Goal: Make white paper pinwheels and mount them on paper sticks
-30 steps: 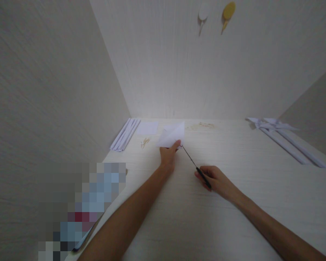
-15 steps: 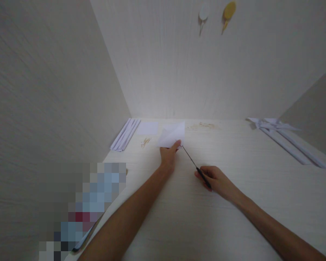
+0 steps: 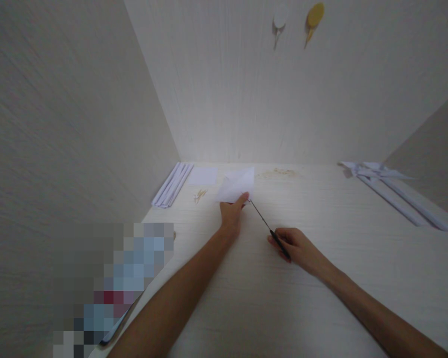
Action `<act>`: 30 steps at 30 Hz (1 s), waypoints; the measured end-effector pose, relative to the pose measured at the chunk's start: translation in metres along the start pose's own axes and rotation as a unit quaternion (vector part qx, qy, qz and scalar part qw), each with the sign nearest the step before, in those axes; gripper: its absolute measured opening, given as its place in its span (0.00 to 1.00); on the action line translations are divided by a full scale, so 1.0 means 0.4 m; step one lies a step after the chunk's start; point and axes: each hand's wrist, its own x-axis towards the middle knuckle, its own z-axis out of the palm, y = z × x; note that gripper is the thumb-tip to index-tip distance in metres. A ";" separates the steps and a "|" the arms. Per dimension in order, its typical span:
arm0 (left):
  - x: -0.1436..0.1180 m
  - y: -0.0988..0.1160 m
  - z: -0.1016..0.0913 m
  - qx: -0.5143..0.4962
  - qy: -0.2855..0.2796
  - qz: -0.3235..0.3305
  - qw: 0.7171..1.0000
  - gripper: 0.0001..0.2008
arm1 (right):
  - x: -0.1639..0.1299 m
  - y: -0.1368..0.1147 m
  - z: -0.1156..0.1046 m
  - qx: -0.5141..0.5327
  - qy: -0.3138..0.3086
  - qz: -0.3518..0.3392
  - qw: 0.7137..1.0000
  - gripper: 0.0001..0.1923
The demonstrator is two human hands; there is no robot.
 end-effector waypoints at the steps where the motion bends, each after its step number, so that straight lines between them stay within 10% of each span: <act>1: 0.000 0.000 0.000 0.000 0.000 -0.002 1.000 0.12 | 0.000 0.000 0.000 0.002 0.000 0.000 1.000 0.20; 30: 0.005 -0.005 -0.004 -0.001 0.005 0.002 1.000 0.12 | 0.003 0.005 0.006 -0.016 0.005 0.004 1.000 0.19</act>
